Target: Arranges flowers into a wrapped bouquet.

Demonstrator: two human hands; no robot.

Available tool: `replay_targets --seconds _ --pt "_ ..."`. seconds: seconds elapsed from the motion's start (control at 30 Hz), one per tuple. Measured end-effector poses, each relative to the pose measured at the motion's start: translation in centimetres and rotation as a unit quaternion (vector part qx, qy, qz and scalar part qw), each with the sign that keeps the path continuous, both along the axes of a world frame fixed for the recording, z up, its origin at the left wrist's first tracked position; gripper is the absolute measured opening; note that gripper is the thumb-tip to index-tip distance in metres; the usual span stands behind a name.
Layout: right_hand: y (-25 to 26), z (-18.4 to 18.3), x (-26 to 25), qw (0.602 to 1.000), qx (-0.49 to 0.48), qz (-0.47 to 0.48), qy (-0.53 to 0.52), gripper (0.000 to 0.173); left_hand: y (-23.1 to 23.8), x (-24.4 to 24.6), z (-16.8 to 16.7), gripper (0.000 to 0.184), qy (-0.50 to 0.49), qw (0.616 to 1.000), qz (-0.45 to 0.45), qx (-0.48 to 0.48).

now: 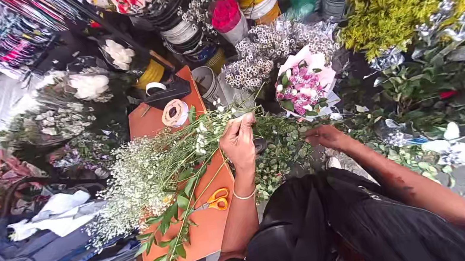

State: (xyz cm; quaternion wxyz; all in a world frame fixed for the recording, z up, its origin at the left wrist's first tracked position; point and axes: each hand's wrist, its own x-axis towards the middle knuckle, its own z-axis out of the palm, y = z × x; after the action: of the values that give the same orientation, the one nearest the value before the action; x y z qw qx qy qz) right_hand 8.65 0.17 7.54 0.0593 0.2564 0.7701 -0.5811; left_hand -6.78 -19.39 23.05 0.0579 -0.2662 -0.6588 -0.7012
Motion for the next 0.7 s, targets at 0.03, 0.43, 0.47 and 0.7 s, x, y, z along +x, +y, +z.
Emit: replay_targets --seconds 0.03,0.43,0.47,0.7 --pt "1.2 0.4 0.6 0.997 0.052 0.055 0.01 0.041 0.6 -0.1 0.3 0.009 -0.027 0.999 -0.023 -0.003" --pt "3.3 12.3 0.3 0.973 -0.033 0.027 0.225 0.029 8.4 4.0 -1.6 0.01 0.029 0.992 -0.082 -0.092" --pt "3.2 11.5 0.6 0.974 -0.073 0.029 0.214 0.029 8.6 4.4 -2.2 0.011 0.067 0.989 -0.068 -0.116" --pt "4.5 7.0 2.7 0.956 -0.22 0.028 0.195 0.029 8.9 5.9 -5.9 0.012 0.065 0.971 -0.065 -0.22"
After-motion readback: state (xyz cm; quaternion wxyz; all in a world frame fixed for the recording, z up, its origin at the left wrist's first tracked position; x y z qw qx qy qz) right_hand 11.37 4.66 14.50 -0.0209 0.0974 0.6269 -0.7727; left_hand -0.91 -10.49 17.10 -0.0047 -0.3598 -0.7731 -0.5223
